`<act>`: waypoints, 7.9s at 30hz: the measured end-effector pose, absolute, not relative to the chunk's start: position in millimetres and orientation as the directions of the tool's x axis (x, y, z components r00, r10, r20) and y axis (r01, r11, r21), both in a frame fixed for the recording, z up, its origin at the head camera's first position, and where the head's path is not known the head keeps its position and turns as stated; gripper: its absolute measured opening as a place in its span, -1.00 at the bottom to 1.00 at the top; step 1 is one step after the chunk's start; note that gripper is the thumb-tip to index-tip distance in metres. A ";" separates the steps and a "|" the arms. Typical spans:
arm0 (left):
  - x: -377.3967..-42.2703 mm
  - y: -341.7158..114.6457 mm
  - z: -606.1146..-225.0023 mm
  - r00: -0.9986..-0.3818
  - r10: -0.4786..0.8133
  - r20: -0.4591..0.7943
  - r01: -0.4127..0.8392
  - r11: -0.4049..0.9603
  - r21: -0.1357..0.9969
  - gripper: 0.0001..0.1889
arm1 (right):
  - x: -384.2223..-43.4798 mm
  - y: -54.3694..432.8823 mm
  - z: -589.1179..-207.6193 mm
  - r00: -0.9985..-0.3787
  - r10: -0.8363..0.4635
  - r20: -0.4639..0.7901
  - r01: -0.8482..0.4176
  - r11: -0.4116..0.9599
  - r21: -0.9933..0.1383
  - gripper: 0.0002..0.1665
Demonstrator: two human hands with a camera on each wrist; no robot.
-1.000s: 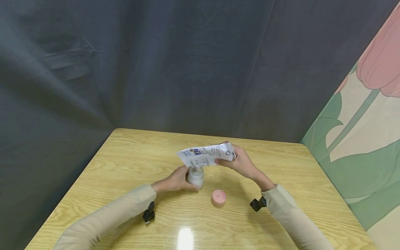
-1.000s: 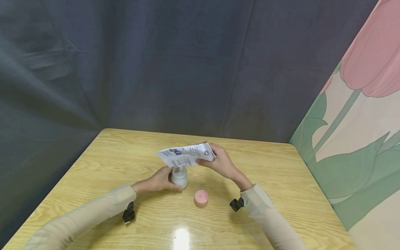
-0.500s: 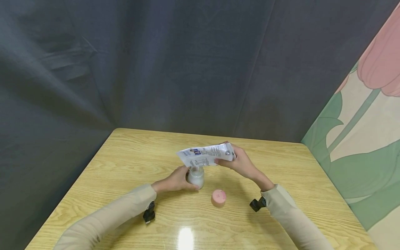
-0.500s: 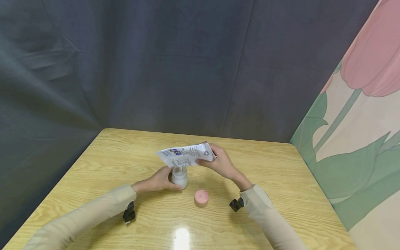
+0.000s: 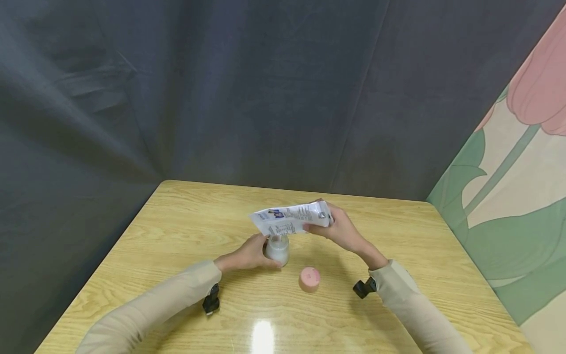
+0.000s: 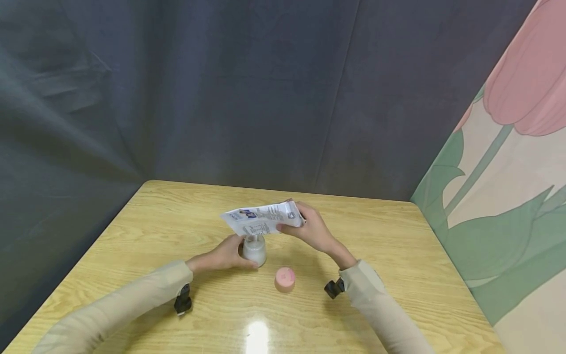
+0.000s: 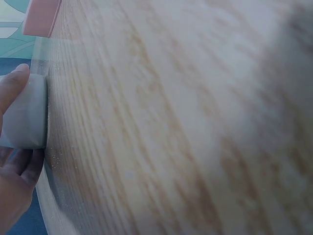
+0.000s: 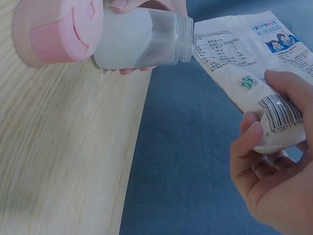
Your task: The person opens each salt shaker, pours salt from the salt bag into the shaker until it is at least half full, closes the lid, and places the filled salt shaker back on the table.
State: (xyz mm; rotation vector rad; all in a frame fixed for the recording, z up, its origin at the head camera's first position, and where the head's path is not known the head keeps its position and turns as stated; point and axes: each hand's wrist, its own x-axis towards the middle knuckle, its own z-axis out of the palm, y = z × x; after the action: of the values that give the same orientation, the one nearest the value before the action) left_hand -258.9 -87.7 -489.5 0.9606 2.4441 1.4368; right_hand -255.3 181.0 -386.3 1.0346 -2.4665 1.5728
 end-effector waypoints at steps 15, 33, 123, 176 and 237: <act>-256.8 -86.9 -485.1 -0.787 0.592 0.171 0.449 0.362 0.817 0.08 | -237.1 173.1 -360.3 -0.765 -0.525 0.372 -0.557 0.251 -0.791 -0.52; -254.8 -87.5 -483.3 -0.792 0.588 0.164 0.442 0.366 0.819 0.08 | -254.8 179.1 -386.4 -0.764 -0.518 0.385 -0.563 0.242 -0.791 -0.48; -257.7 -87.5 -486.5 -0.785 0.597 0.167 0.453 0.367 0.812 0.09 | -255.2 180.0 -384.7 -0.768 -0.512 0.384 -0.555 0.233 -0.799 -0.49; -257.6 -86.7 -484.8 -0.812 0.570 0.125 0.455 0.483 0.748 -0.13 | -257.2 176.1 -381.4 -0.778 -0.495 0.387 -0.560 0.266 -0.785 -0.47; -257.6 -86.5 -487.3 -0.793 0.581 0.185 0.457 0.366 0.810 0.04 | -255.0 176.5 -377.7 -0.735 -0.541 0.408 -0.608 0.262 -0.749 -0.52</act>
State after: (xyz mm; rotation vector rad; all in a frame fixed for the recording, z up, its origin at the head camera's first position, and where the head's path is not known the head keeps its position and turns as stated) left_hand -257.6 -86.5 -487.3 0.9503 2.4842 1.4066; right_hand -255.0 176.5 -377.7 1.1129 -2.4392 1.4999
